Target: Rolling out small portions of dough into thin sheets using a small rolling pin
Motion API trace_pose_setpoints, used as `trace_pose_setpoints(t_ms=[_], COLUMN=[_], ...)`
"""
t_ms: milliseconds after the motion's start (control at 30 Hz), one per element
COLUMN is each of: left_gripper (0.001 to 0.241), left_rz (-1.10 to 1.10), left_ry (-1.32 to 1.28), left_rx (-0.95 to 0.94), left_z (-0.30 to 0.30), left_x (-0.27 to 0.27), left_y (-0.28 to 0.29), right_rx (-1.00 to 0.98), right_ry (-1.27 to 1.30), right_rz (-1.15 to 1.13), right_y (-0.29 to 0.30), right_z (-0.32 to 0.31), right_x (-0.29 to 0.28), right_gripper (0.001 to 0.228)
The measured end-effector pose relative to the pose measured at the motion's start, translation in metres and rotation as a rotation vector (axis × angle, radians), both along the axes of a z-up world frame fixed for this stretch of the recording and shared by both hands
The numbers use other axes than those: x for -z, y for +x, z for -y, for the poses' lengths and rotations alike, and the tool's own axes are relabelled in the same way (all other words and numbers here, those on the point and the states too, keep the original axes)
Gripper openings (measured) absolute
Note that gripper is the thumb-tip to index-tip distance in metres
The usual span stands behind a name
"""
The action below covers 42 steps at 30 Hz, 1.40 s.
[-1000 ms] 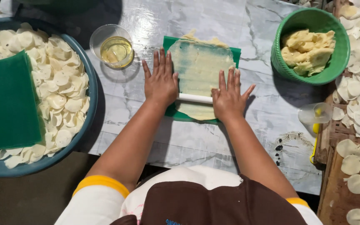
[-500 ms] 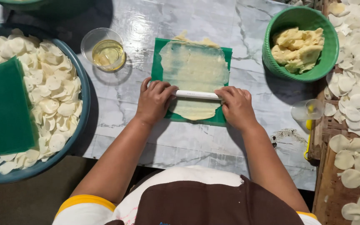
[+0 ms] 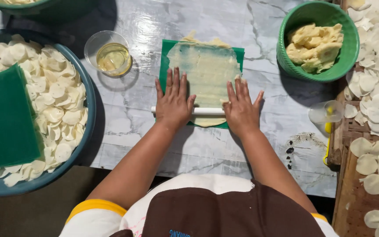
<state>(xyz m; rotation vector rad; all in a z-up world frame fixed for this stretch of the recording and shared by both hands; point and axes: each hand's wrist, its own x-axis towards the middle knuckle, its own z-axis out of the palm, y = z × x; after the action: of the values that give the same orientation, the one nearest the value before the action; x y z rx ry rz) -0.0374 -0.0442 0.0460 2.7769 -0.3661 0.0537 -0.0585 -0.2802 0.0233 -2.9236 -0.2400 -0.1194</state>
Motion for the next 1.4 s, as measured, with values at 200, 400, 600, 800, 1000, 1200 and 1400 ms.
trace_pose_setpoints(t_ms=[200, 400, 600, 800, 1000, 1200, 1400], left_gripper=[0.065, 0.07, 0.081, 0.067, 0.07, 0.071, 0.072], left_rz=[0.082, 0.212, 0.213, 0.155, 0.166, 0.157, 0.117], left_ry=[0.017, -0.27, -0.219, -0.187, -0.116, -0.082, -0.042], left_rx=[0.113, 0.072, -0.126, -0.036, -0.119, -0.141, -0.165], left_z=[-0.016, -0.031, -0.057, -0.053, -0.049, -0.05, -0.049], left_x=[0.02, 0.021, 0.063, 0.048, 0.039, 0.047, 0.044], left_y=[-0.083, -0.087, -0.05, -0.028, -0.027, -0.025, -0.025], right_rx=[-0.088, -0.031, 0.431, 0.563, 0.581, 0.439, 0.228], right_ry=[-0.007, 0.011, -0.094, -0.168, -0.022, -0.04, -0.212], right_rz=[0.072, 0.312, 0.468, 0.411, 0.071, 0.406, 0.253], right_y=[-0.098, -0.141, -0.158, -0.152, -0.118, 0.027, 0.114], right_z=[0.003, 0.023, 0.043, 0.048, 0.098, 0.202, 0.252], right_x=[-0.003, 0.03, 0.014, 0.011, -0.036, -0.069, -0.055], right_gripper=[0.071, 0.042, 0.041, 0.051, 0.059, 0.04, 0.061])
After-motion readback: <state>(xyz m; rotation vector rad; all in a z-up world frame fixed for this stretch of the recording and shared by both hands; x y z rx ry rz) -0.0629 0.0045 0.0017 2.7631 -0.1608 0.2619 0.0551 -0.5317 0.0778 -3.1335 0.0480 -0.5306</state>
